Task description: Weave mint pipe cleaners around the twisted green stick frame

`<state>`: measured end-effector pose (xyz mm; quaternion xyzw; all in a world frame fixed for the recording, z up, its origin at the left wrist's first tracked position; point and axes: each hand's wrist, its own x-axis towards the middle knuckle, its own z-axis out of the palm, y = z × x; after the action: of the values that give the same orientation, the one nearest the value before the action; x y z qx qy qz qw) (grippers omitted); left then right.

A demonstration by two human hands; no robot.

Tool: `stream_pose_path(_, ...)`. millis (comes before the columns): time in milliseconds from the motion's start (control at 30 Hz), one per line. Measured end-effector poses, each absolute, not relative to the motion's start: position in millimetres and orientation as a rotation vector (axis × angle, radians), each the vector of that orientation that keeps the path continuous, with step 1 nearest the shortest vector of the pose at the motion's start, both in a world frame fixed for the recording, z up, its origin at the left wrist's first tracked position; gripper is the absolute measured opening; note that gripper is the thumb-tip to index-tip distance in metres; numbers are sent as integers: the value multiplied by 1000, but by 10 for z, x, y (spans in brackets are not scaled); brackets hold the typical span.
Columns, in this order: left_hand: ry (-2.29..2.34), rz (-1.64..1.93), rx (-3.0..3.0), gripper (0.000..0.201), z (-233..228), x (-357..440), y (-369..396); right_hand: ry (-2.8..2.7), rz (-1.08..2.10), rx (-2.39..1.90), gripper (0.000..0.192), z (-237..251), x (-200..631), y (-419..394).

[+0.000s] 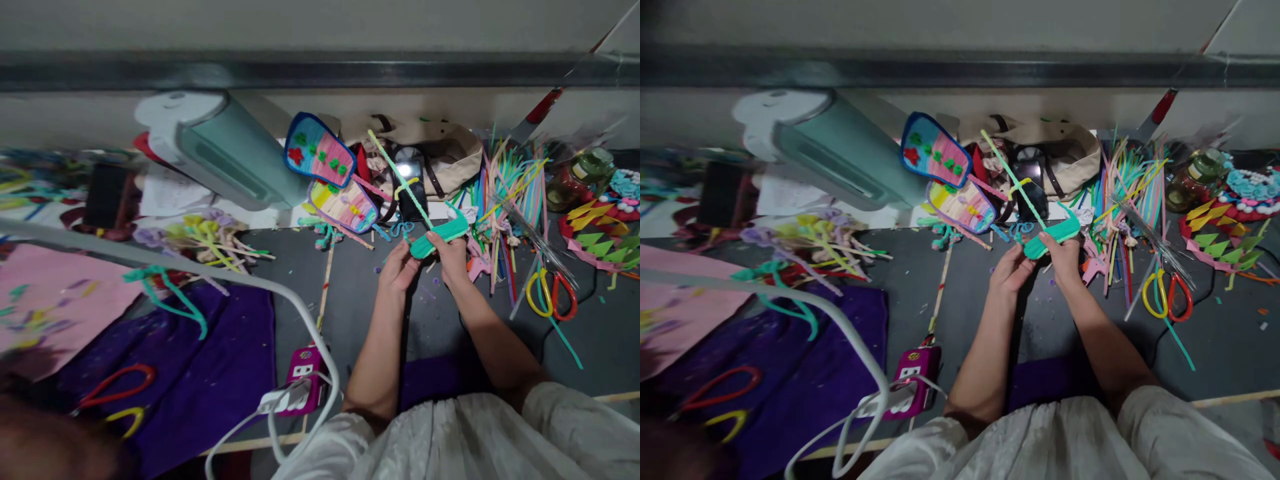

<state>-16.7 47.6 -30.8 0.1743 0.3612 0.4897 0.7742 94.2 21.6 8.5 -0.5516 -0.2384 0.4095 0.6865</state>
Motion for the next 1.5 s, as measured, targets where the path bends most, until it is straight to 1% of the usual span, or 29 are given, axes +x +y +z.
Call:
stream_pose_path(100, 761, 1094, 432, 44, -267, -172, 463, -501, 934, -1224, 42, 77, 948, 224)
stream_pose_path(300, 834, 1232, 557, 66, -101, -156, 394, -518, 941, -1236, 36, 55, 980, 223)
stream_pose_path(367, 851, 1276, 647, 70, -39, -127, 359, -521, 928, -1237, 35, 68, 982, 222)
stream_pose_path(433, 883, 1323, 757, 64, 2, -96, 333, -530, 917, -1229, 35, 83, 974, 219)
stream_pose_path(600, 980, 1409, 959, 41, 5, -69, 322, -573, 898, -1238, 31, 73, 946, 198)
stream_pose_path(733, 1090, 1437, 1094, 20, -32, -81, 320, -596, 886, -1271, 32, 44, 947, 188)
stream_pose_path(800, 1105, 1466, 1095, 15, -52, -80, 321, -606, 884, -1262, 32, 51, 952, 191)
stream_pose_path(900, 1064, 1532, 948, 17, -86, -73, 342, -595, 881, -1238, 33, 88, 957, 196)
stream_pose_path(1067, 999, 1494, 543, 35, -132, -92, 401, -541, 909, -1215, 36, 140, 954, 198)
stream_pose_path(1167, 947, 1466, 404, 42, -153, -117, 422, -529, 910, -1202, 35, 134, 952, 201)
stream_pose_path(1500, 841, 1396, 246, 34, -380, -164, 488, -516, 926, -1217, 38, 86, 952, 221)
